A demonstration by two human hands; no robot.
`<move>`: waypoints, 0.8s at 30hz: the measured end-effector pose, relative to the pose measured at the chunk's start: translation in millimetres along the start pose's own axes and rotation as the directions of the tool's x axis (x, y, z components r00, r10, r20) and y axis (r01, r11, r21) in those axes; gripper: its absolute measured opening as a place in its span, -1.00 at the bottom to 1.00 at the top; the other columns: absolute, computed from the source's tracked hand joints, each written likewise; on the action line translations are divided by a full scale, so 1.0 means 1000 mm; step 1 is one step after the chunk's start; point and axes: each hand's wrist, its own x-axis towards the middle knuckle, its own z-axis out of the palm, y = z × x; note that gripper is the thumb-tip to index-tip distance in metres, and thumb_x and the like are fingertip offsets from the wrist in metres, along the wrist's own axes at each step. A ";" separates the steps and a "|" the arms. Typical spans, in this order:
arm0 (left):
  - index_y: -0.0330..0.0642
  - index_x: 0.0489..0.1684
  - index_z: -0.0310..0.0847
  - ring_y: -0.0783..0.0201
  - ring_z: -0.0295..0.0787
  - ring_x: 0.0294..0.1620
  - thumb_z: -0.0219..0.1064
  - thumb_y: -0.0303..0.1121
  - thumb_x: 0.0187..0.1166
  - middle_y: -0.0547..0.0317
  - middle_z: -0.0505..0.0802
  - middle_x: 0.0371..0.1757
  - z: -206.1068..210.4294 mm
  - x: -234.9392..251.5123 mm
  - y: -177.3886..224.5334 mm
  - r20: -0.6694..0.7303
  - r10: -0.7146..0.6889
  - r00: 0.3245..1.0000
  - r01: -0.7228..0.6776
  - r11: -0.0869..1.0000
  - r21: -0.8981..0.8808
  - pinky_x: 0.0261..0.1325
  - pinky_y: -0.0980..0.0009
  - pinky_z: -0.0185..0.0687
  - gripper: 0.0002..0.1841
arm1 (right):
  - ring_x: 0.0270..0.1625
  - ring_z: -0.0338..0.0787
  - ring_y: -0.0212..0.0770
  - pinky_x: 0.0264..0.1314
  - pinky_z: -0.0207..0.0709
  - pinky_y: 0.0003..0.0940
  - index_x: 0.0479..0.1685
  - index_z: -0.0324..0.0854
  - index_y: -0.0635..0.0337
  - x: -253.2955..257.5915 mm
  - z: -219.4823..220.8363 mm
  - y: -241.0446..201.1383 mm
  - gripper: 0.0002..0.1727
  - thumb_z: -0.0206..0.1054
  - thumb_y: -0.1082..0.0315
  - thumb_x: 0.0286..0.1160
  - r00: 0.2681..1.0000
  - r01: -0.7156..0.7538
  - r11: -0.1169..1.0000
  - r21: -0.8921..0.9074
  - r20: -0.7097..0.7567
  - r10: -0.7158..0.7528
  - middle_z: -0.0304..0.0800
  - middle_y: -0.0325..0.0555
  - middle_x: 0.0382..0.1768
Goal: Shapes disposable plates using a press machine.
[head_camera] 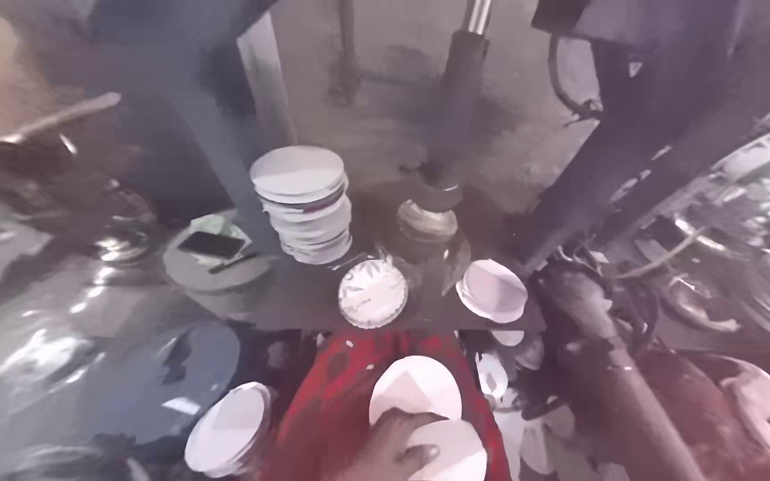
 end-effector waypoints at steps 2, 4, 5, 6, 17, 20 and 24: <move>-0.43 0.24 0.72 -0.16 0.88 0.00 0.29 -0.40 0.59 -0.29 0.90 -0.07 -0.001 -0.004 0.000 -0.013 0.018 1.000 -0.018 1.000 -0.001 0.19 -0.15 0.64 -0.64 | 0.09 0.81 0.45 0.10 0.57 0.41 0.12 0.76 0.37 -0.033 -0.028 -0.078 -0.63 0.23 0.23 0.71 0.943 0.297 0.941 0.162 -0.205 -0.262 0.83 0.42 -0.01; -0.41 0.26 0.71 -0.13 0.88 0.03 0.28 -0.41 0.59 -0.28 0.89 -0.03 -0.004 -0.009 0.006 -0.018 -0.004 1.000 0.003 1.000 -0.017 0.22 -0.14 0.64 -0.65 | 0.13 0.87 0.31 0.18 0.66 0.25 0.09 0.79 0.37 -0.033 -0.023 -0.138 -0.71 0.26 0.36 0.64 0.769 0.561 0.810 0.171 -0.470 -0.433 0.86 0.30 0.08; -0.39 0.27 0.71 -0.11 0.87 0.06 0.28 -0.43 0.60 -0.27 0.89 0.00 -0.006 -0.013 0.010 -0.021 -0.026 0.999 0.025 0.999 -0.027 0.25 -0.12 0.64 -0.66 | 0.30 0.82 0.24 0.39 0.61 0.18 0.18 0.77 0.34 -0.021 -0.017 -0.160 -0.70 0.27 0.40 0.63 0.681 0.654 0.744 0.140 -0.538 -0.497 0.82 0.25 0.23; -0.36 0.28 0.72 -0.09 0.87 0.08 0.28 -0.44 0.61 -0.25 0.89 0.02 -0.007 -0.016 0.014 -0.029 -0.051 0.998 0.050 0.998 -0.033 0.27 -0.10 0.65 -0.66 | 0.43 0.73 0.24 0.55 0.49 0.18 0.30 0.71 0.34 -0.009 -0.014 -0.178 -0.65 0.27 0.45 0.61 0.642 0.704 0.699 0.127 -0.533 -0.550 0.75 0.26 0.36; -0.38 0.26 0.72 -0.02 0.88 0.07 0.28 -0.44 0.58 -0.23 0.89 0.02 -0.006 -0.038 0.007 -0.146 -0.030 0.989 0.021 0.998 -0.065 0.26 0.00 0.68 -0.65 | -0.16 0.83 0.44 -0.24 0.60 0.40 0.17 0.68 0.26 -0.025 -0.020 -0.206 -0.68 0.39 0.53 0.43 0.716 0.675 0.723 0.147 -0.371 -0.592 0.82 0.33 -0.16; -0.37 0.33 0.68 -0.08 0.86 0.12 0.28 -0.43 0.61 -0.27 0.88 0.06 -0.014 -0.034 0.007 -0.082 -0.082 0.993 0.075 0.994 -0.080 0.31 -0.03 0.64 -0.63 | -0.04 0.85 0.24 -0.03 0.65 0.29 0.06 0.77 0.22 -0.071 -0.005 -0.211 -0.67 0.46 0.25 0.38 0.603 0.772 0.621 0.140 -0.473 -0.643 0.87 0.16 -0.11; -0.35 0.43 0.62 -0.15 0.81 0.21 0.28 -0.39 0.65 -0.32 0.85 0.13 -0.018 -0.028 0.010 -0.016 -0.189 0.982 0.187 0.978 -0.091 0.39 -0.08 0.57 -0.59 | 0.12 0.90 0.12 0.18 0.76 -0.02 0.02 0.77 0.32 -0.086 0.069 -0.219 -0.77 0.21 0.48 0.62 0.188 0.982 0.180 0.063 -0.457 -0.869 0.88 0.18 0.06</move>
